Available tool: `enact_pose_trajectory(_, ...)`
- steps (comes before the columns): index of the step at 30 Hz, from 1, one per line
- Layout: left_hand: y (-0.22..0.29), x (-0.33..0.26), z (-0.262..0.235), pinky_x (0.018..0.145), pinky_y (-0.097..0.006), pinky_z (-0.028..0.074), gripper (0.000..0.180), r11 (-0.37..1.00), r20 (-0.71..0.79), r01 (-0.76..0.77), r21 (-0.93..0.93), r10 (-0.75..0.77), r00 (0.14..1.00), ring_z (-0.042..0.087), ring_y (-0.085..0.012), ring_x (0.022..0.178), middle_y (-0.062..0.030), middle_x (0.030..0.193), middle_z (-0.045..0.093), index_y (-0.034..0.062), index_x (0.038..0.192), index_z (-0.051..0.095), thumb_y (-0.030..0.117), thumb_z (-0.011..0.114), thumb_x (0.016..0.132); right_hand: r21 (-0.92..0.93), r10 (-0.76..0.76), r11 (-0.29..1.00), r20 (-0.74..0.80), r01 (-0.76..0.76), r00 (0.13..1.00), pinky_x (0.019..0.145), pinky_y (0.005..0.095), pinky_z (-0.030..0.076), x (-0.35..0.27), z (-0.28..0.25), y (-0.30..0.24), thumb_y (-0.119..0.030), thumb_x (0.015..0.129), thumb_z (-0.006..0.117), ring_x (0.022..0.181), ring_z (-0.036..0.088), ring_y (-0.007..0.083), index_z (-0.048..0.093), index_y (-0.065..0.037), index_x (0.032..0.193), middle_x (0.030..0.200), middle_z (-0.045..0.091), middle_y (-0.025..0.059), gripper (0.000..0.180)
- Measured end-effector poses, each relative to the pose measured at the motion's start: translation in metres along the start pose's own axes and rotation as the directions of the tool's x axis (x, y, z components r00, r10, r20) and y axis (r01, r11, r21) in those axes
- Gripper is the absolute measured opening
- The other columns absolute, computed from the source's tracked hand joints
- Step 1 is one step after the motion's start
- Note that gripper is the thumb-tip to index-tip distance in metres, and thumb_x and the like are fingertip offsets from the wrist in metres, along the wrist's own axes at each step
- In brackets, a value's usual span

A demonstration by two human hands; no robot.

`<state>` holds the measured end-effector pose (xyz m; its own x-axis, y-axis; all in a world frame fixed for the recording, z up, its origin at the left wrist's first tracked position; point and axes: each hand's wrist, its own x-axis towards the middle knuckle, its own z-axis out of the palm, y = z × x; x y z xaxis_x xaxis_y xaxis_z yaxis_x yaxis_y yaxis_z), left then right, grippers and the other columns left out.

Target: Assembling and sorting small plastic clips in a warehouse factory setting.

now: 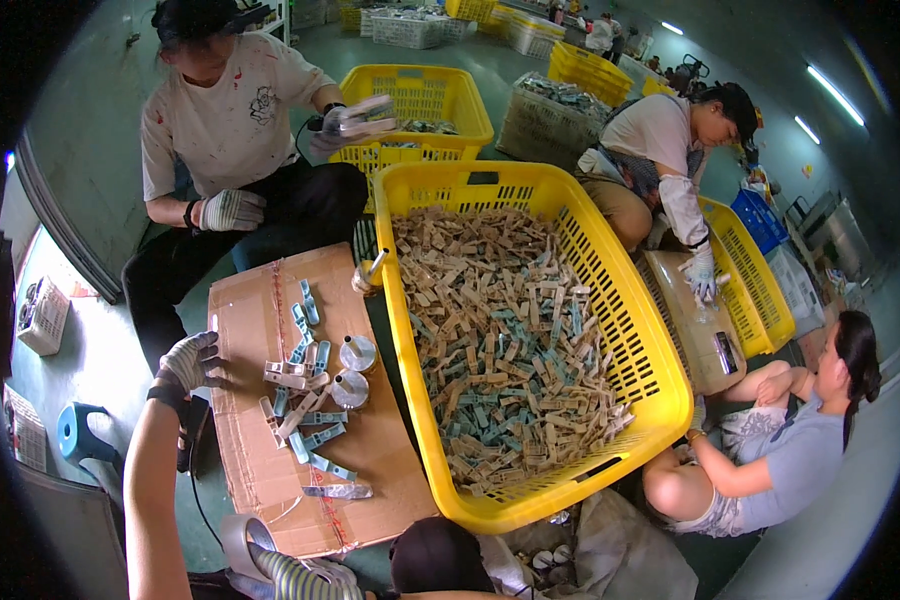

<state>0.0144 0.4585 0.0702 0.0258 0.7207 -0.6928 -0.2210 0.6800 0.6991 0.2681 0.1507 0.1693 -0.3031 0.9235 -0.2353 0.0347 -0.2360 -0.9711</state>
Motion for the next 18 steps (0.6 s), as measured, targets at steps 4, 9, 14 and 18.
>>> enact_pose_trajectory(4, 0.001, -0.001, 0.001, 0.1, -0.075, 0.019, 0.047, 1.0, -0.011, 0.014, -0.02, -0.014, 1.0, 0.02, -0.037, 0.14, -0.0138, 0.15, 0.028, 0.0083, 0.133, 0.048, 0.023, 0.06, 0.09, 0.036, 0.006, 0.999, 0.008, -0.006, 1.0, 0.074, 0.0331, 0.051, 0.001, 0.006, 0.006, -0.028, 0.087, 0.063, 0.085, 0.064, 0.0224, 0.059, -0.007, 0.112, 0.102, 0.063, 0.011, 0.033)
enact_pose_trajectory(9, 0.001, 0.001, -0.004, 0.1, -0.074, 0.021, 0.051, 1.0, 0.009, 0.01, 0.02, -0.01, 1.0, 0.025, -0.0378, 0.137, -0.0141, 0.148, 0.032, 0.0095, 0.138, 0.043, 0.026, 0.056, 0.092, 0.082, 0.01, 0.997, 0.022, -0.012, 1.0, 0.074, 0.0327, 0.051, 0.005, 0.01, 0.002, -0.027, 0.087, 0.062, 0.084, 0.063, 0.0217, 0.059, -0.007, 0.112, 0.102, 0.063, 0.0105, 0.032)
enact_pose_trajectory(14, 0.0, 0.004, -0.001, 0.101, -0.074, 0.018, 0.048, 1.0, 0.002, 0.008, 0.029, -0.008, 1.0, 0.024, -0.0382, 0.138, -0.0153, 0.148, 0.031, 0.007, 0.136, 0.044, 0.023, 0.055, 0.092, 0.125, 0.008, 0.992, 0.037, -0.013, 0.999, 0.073, 0.0322, 0.051, 0.01, 0.016, 0.007, -0.026, 0.087, 0.062, 0.084, 0.063, 0.021, 0.059, -0.007, 0.112, 0.101, 0.063, 0.0099, 0.031)
enact_pose_trajectory(18, 0.001, 0.003, 0.003, 0.101, -0.074, 0.015, 0.044, 0.999, -0.026, -0.001, 0.052, 0.002, 1.0, 0.028, -0.0386, 0.136, -0.0149, 0.146, 0.034, 0.0049, 0.131, 0.049, 0.022, 0.058, 0.092, 0.156, -0.003, 0.988, 0.044, -0.004, 0.999, 0.072, 0.0318, 0.051, 0.006, 0.018, 0.007, -0.026, 0.088, 0.062, 0.083, 0.063, 0.0205, 0.059, -0.007, 0.112, 0.101, 0.063, 0.0094, 0.031)
